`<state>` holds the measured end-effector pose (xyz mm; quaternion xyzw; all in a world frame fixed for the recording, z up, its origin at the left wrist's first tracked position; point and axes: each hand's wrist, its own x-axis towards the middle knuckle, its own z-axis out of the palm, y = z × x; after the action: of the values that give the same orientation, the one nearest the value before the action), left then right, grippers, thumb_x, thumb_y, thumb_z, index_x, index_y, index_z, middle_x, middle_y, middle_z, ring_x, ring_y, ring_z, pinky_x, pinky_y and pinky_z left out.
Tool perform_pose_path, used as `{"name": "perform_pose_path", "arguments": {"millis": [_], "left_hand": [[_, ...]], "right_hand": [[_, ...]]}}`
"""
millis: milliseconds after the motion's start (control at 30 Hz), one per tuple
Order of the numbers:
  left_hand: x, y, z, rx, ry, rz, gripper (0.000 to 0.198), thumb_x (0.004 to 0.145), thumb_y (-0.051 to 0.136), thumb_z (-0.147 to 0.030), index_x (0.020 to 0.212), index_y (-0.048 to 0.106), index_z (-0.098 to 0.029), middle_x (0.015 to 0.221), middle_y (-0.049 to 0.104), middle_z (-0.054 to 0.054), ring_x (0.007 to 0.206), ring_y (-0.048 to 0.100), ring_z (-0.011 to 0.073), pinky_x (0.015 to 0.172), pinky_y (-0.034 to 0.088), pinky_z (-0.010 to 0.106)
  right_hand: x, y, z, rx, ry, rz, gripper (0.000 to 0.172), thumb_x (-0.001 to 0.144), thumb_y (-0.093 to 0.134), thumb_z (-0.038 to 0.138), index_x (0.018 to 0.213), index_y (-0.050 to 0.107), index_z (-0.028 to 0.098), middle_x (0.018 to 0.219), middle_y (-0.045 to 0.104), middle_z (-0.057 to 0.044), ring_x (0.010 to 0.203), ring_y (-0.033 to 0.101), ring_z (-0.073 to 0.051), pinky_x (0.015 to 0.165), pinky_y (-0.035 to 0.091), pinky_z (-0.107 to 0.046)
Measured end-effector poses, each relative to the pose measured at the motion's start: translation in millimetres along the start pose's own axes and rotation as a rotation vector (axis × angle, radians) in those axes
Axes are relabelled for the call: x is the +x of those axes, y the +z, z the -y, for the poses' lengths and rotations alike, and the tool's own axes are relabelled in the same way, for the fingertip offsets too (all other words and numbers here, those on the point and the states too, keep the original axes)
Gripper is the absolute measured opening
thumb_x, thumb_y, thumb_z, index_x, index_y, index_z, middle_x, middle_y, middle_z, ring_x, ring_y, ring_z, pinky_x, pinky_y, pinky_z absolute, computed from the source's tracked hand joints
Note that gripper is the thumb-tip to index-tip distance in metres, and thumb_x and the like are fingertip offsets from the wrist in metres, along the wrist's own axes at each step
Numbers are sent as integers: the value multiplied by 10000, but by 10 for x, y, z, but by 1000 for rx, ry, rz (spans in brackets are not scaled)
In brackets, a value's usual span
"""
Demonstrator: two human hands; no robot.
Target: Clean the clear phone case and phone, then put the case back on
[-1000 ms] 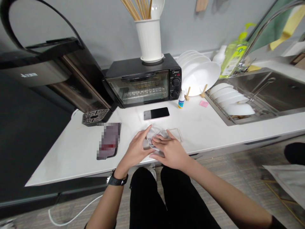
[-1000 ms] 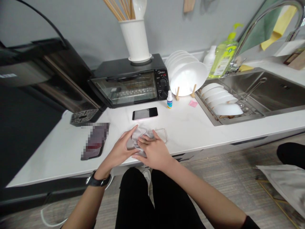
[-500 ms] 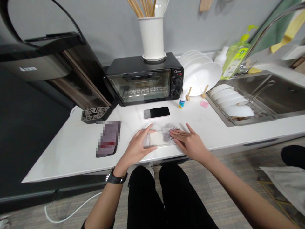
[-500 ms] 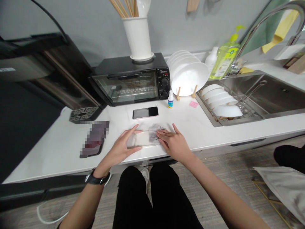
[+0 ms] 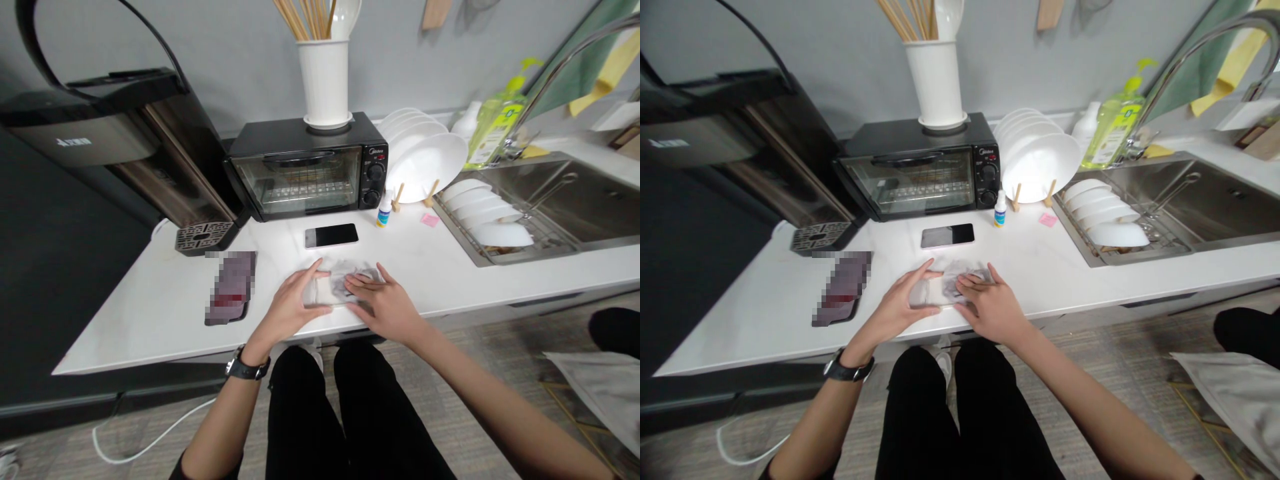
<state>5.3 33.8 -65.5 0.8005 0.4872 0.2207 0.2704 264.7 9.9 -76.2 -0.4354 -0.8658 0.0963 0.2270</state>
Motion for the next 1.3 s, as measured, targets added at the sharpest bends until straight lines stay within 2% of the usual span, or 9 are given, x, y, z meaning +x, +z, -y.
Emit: {"name": "perform_pose_path", "arguments": {"millis": [133,233,400,567,767,900,1100,1200,1300], "left_hand": [[-26,-3,31,-6,-39,-14,995,826,838,-387,1665,314,-282,1561,562,123,1423,528,335,1194,407,505],[-45,-11,33,-10,-35,-12,992,831,824,-332,1669,295,-293,1561,560,109,1423,532,318,1200,404,490],[-44,-21,32,4,-3,-5,974,849,821,-369,1665,291,-324,1499,613,91,1408,541,319,1203,393,505],[-12,-5,43,0,34,4,974,861,823,-379,1668,280,-328,1498,633,77,1412,534,326,1235,334,531],[9,-3,4,-2,13,16,992,851,832,-378,1674,284,-298,1503,630,105,1422,540,333,1251,313,534],[-28,-3,18,12,-46,18,979,846,800,-273,1677,283,-287,1621,510,113,1459,508,332,1253,324,525],[-40,19,77,15,20,11,1050,841,843,-390,1689,231,-302,1519,603,107,1433,513,337,1235,335,531],[-23,25,62,11,43,11,1047,843,845,-357,1686,224,-326,1493,625,82,1412,526,324,1229,331,524],[-5,29,40,16,52,5,1052,836,855,-346,1683,231,-332,1498,626,74,1407,528,320,1230,322,518]], "right_hand": [[193,179,323,50,-89,14,543,1021,620,498,1427,646,139,1443,676,-157,1381,625,-306,1312,252,-587],[172,202,385,116,-114,56,525,1021,629,486,1444,632,174,1454,672,-126,1409,601,-285,1317,231,-584],[-129,-22,87,80,-58,55,391,1071,565,426,1410,657,254,1472,664,-57,1421,590,-252,1321,217,-579],[-297,-167,-165,-90,27,-66,353,1086,538,373,1380,674,233,1388,725,-73,1294,692,-262,1298,252,-597],[116,230,260,-107,-16,-126,566,1025,589,564,1316,700,92,1347,727,-203,1280,688,-338,1241,374,-568],[238,379,451,42,-89,-83,601,1009,597,605,1357,684,123,1397,708,-159,1343,653,-296,1255,375,-509],[-175,-4,37,8,-25,-27,415,1064,571,480,1396,675,253,1400,714,-56,1326,670,-256,1282,319,-527],[-295,-156,-143,-95,30,-65,380,1085,539,442,1366,693,237,1363,739,-62,1267,708,-263,1295,271,-567],[-233,-99,-83,-172,54,-114,452,1086,515,476,1344,702,155,1347,741,-133,1253,714,-306,1283,270,-612]]}}
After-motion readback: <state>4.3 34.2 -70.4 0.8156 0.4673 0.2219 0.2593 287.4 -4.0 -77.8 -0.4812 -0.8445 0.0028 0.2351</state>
